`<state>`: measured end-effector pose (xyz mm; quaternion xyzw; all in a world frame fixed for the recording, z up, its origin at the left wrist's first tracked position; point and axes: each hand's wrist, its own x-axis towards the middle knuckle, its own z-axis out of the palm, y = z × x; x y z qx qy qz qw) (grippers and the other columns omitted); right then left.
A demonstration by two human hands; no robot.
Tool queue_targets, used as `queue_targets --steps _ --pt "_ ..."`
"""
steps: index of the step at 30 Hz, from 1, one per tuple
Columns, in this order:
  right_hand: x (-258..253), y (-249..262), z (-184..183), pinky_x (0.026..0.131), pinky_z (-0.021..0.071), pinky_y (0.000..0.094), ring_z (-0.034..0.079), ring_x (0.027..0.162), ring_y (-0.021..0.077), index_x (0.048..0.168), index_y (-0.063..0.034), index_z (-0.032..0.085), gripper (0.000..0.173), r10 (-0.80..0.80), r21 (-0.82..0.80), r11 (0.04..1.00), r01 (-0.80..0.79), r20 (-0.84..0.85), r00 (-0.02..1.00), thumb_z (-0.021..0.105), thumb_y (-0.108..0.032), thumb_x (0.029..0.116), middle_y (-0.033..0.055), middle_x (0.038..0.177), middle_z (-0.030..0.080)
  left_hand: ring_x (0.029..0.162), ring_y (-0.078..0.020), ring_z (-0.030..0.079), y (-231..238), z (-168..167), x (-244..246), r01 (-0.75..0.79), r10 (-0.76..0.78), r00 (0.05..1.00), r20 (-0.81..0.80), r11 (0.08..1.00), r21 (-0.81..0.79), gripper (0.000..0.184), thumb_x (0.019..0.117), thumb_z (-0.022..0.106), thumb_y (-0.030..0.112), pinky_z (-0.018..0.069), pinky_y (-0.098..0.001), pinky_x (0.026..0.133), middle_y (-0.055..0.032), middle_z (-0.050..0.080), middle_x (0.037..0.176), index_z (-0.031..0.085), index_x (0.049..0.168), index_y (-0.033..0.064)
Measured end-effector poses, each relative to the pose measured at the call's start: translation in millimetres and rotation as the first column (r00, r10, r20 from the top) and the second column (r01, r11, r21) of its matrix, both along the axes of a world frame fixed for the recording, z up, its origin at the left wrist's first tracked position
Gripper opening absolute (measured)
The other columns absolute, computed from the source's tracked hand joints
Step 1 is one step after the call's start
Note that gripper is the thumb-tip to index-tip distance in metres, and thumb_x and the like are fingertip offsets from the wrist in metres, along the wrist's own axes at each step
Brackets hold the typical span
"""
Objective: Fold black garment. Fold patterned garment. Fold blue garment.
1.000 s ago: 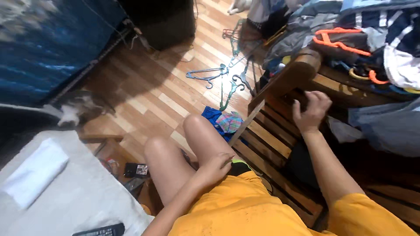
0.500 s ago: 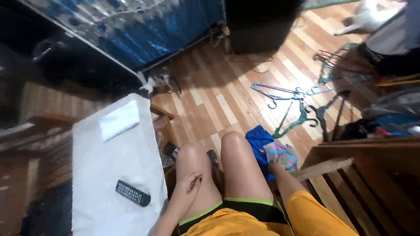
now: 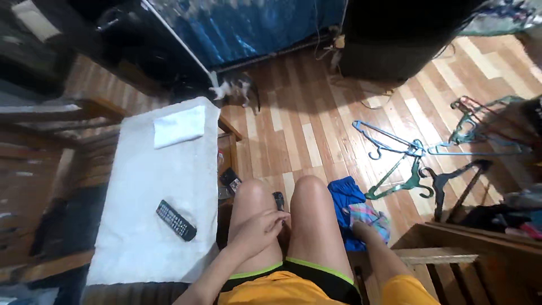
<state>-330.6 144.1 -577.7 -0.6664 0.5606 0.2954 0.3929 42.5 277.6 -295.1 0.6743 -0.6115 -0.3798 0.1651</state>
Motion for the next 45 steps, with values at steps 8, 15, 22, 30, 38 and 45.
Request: queue_targets --steps 8,15,22,30,38,45 --pt "72 -73 139 0.097 0.0576 0.0419 0.070 0.104 0.0204 0.125 -0.0085 0.071 0.030 0.083 -0.340 0.905 0.255 0.730 0.678 0.065 -0.009 0.0957 0.0099 0.113 0.073 0.136 -0.0158 0.054 -92 -14 -54 0.199 -0.196 0.980 0.038 0.971 -0.132 0.047 0.1024 0.061 0.025 0.0439 -0.0401 0.115 -0.0005 0.057 0.148 0.053 0.149 0.0191" --pt "113 -54 264 0.098 0.0573 0.0392 0.070 0.105 0.0187 0.099 -0.0066 0.078 0.019 0.457 -0.582 0.716 0.387 0.809 0.370 0.063 0.002 0.0912 0.0070 0.105 0.075 0.120 -0.0333 0.065 -165 -15 -73 0.357 -0.368 0.930 0.005 0.898 -0.259 0.083 0.0813 0.071 -0.009 0.0523 -0.0577 0.101 -0.0138 0.066 0.133 0.044 0.155 0.0191" --pt "135 -40 324 0.091 0.0584 0.0399 0.070 0.097 0.0203 0.117 0.0074 0.065 0.023 0.176 -0.235 0.819 0.524 0.971 0.160 0.056 0.006 0.0961 0.0149 0.104 0.072 0.099 -0.0250 0.071 -181 -5 -31 0.286 -0.303 0.953 -0.003 0.903 -0.319 0.033 0.0882 0.075 0.023 0.0566 -0.0521 0.090 -0.0102 0.074 0.106 0.072 0.119 0.0116" --pt "148 -78 284 0.093 0.0602 0.0362 0.071 0.098 0.0151 0.113 -0.0068 0.072 0.022 0.307 -0.398 0.785 0.475 0.916 0.260 0.058 0.001 0.0977 0.0042 0.105 0.074 0.110 -0.0173 0.069 -181 5 -10 0.312 -0.303 0.948 0.100 0.815 -0.488 0.029 0.0935 0.065 0.014 0.0549 -0.0409 0.100 -0.0060 0.074 0.117 0.073 0.121 0.0103" --pt "155 -60 276 0.072 0.0590 0.0382 0.068 0.076 0.0174 0.132 -0.0090 0.061 0.029 0.053 -0.139 0.925 0.355 0.969 0.242 0.055 -0.013 0.1031 0.0077 0.089 0.071 0.104 -0.0166 0.069 -175 -31 17 0.234 -0.111 0.958 0.265 0.835 -0.497 0.023 0.1003 0.052 0.020 0.0584 -0.0407 0.091 -0.0031 0.071 0.115 0.072 0.112 0.0138" --pt "143 -68 262 0.088 0.0558 0.0623 0.069 0.105 0.0373 0.109 -0.0109 0.075 0.024 0.376 -0.640 0.754 -0.146 0.239 0.895 0.072 -0.026 0.0894 0.0160 0.116 0.070 0.095 -0.0196 0.070 -142 -38 39 0.531 -0.183 0.788 0.588 0.686 -0.498 0.020 0.0998 0.058 0.021 0.0610 -0.0405 0.082 -0.0041 0.069 0.108 0.067 0.117 0.0167"
